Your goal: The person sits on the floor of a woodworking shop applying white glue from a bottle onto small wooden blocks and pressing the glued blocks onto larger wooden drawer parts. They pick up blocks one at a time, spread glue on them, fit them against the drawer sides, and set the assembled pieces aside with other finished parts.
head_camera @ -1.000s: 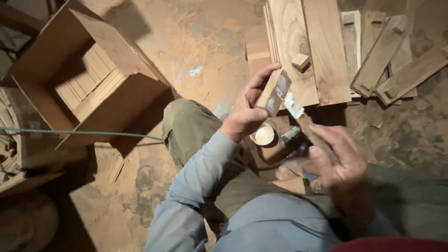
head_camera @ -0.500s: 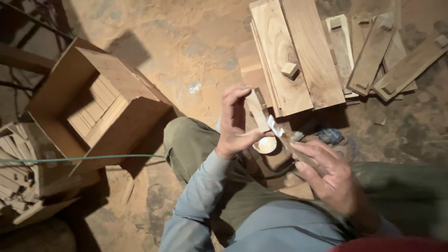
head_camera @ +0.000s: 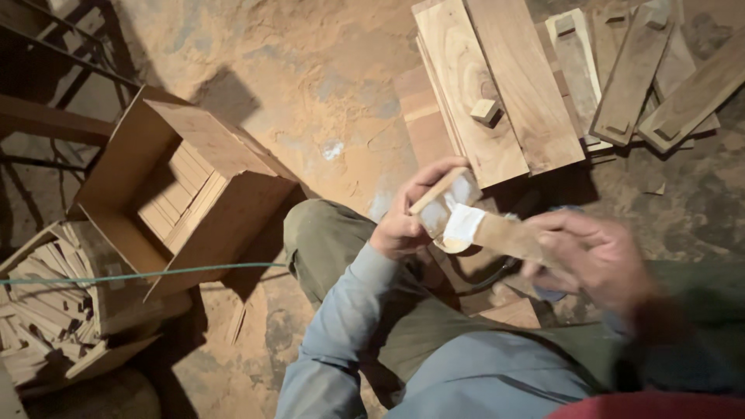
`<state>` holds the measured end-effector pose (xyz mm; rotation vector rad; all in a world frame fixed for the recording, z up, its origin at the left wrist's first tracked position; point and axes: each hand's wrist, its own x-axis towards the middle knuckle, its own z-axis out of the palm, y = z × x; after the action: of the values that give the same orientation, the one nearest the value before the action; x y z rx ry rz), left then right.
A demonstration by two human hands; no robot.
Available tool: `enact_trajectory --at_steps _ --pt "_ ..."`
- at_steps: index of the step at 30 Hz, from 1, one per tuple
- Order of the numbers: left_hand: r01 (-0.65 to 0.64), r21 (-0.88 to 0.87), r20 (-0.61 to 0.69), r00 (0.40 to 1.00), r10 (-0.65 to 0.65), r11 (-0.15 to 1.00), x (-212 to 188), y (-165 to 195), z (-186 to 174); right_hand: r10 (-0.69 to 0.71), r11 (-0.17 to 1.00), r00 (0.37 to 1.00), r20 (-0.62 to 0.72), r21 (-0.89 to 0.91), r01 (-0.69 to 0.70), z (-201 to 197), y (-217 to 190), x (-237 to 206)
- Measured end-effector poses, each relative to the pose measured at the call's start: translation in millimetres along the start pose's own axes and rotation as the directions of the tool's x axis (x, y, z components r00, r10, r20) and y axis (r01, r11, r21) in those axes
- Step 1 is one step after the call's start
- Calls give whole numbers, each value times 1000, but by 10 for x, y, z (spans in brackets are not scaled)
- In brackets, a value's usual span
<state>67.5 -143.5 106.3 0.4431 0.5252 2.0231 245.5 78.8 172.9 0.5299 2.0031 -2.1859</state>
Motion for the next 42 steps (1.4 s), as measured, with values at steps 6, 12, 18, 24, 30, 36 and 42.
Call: enact_trajectory --at_steps 6,12,18,24,30,36,42 --pt "192 -93 114 977 -181 977 12 -109 5 99 965 995 6 -244 -94 -126 -180 62" --pt "273 -165 146 957 -251 948 20 -118 21 133 946 987 -85 -287 -152 -137 -275 163" --pt "243 -143 172 961 -217 960 29 -101 1 36 898 998 -51 -437 -55 -151 -302 68" --pt "203 -164 87 978 -191 965 34 -67 -3 -71 930 979 -190 -368 -4 -142 -283 21" --pt "240 -32 47 970 -238 970 72 42 -28 -11 968 1000 10 -249 13 -207 -167 13" --pt "220 81 34 974 -224 972 82 108 -3 95 912 965 -243 -366 -183 -90 -313 60" --pt "192 84 -20 981 -191 978 116 238 -32 35 783 991 -131 -612 -109 -459 -65 -41"
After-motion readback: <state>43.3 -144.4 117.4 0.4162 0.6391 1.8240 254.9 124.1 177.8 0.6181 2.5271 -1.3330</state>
